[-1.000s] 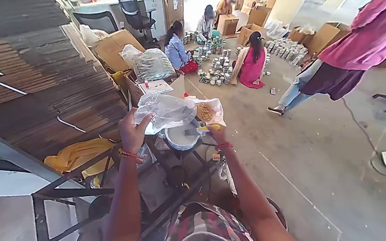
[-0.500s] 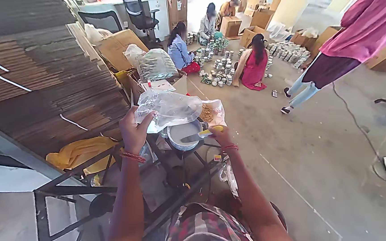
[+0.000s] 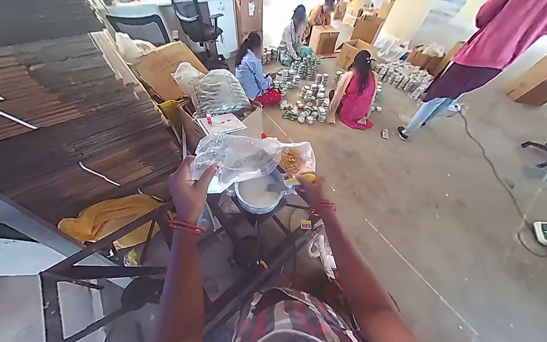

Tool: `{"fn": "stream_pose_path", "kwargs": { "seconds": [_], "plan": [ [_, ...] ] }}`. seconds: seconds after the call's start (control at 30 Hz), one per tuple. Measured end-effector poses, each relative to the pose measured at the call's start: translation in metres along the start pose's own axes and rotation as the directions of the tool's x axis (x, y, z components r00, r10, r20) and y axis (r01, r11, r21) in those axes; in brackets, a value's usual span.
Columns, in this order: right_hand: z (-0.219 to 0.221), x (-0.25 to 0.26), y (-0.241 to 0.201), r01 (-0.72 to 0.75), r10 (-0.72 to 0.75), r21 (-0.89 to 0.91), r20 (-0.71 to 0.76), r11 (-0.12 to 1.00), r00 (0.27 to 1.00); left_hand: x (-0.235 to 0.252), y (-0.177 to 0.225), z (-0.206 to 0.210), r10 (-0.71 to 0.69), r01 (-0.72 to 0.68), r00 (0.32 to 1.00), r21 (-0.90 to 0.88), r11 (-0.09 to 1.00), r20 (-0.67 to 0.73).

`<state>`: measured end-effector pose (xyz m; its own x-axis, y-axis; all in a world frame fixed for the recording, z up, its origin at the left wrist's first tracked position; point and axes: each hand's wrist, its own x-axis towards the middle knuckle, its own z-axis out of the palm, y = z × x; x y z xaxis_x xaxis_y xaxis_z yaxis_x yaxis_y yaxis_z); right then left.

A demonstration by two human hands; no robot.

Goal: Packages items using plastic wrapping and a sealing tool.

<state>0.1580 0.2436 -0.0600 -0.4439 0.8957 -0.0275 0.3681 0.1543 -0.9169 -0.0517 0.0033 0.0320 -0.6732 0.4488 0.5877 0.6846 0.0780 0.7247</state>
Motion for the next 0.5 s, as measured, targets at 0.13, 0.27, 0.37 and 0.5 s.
{"fn": "stream_pose_path", "kwargs": {
  "seconds": [0.13,0.27,0.37,0.5],
  "plan": [
    [0.016,-0.013,-0.017,0.054,-0.052,-0.012,0.164,0.998,0.985,-0.002,0.001,0.003,0.004,-0.005,1.0,-0.02,1.0,-0.021],
    [-0.004,-0.015,-0.024,0.023,-0.026,0.013,0.207,1.0,0.978,-0.005,0.001,0.003,-0.007,0.007,0.999,-0.003,1.0,-0.044],
    [0.0,0.0,-0.009,0.038,-0.036,-0.026,0.07,0.999,0.997,-0.009,0.003,0.002,-0.011,0.011,0.997,-0.007,1.0,-0.07],
    [0.014,-0.005,-0.016,0.026,-0.029,0.024,0.147,0.999,0.989,-0.011,0.001,0.004,-0.003,0.001,0.995,-0.027,1.0,-0.096]
  ]
}}
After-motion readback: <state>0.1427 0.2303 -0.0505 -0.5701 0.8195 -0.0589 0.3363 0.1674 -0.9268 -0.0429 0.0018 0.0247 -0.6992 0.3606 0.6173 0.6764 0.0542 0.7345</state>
